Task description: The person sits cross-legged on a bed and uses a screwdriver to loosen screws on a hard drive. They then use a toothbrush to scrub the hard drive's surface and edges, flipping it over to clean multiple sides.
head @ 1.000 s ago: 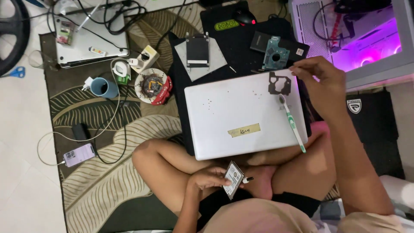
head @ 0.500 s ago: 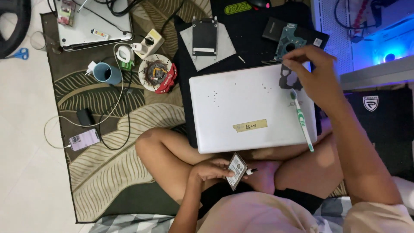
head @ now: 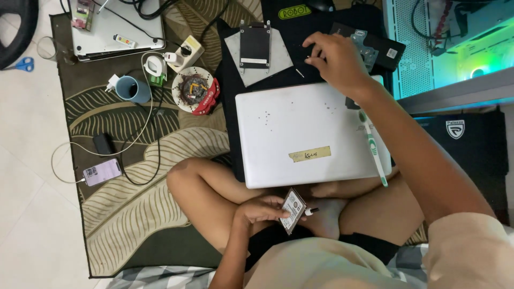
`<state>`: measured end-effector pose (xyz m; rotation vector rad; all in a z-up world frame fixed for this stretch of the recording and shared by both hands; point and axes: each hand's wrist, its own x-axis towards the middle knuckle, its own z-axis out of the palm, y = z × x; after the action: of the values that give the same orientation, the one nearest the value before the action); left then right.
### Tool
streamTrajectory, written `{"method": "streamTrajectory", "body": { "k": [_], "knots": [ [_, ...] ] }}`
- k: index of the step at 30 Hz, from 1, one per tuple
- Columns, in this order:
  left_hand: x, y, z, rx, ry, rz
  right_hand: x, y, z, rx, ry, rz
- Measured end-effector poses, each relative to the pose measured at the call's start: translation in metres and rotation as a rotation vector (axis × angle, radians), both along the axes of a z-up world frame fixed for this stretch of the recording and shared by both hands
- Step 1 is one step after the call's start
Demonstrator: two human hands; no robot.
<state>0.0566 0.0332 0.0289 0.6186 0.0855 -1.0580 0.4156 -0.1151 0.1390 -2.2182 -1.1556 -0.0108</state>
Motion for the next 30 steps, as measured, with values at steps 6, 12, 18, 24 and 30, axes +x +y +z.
{"method": "streamTrajectory", "body": {
  "k": [6, 12, 18, 24, 30],
  "knots": [
    [0.000, 0.000, -0.004, -0.002, -0.012, 0.001, 0.014, 0.005, -0.013, -0.068, -0.127, -0.015],
    [0.004, 0.000, -0.002, -0.031, -0.019, -0.021, -0.004, 0.001, -0.013, -0.312, -0.204, -0.063],
    [0.002, 0.000, -0.001, 0.003, -0.037, -0.014, -0.009, 0.013, -0.016, -0.432, -0.038, -0.030],
    [-0.008, -0.003, -0.024, 0.079, -0.011, 0.043, -0.066, 0.002, 0.083, -0.278, 0.492, -0.264],
    [-0.033, -0.019, -0.058, 0.170, 0.083, 0.274, -0.217, -0.101, 0.040, 0.320, 0.480, -0.157]
  ]
}}
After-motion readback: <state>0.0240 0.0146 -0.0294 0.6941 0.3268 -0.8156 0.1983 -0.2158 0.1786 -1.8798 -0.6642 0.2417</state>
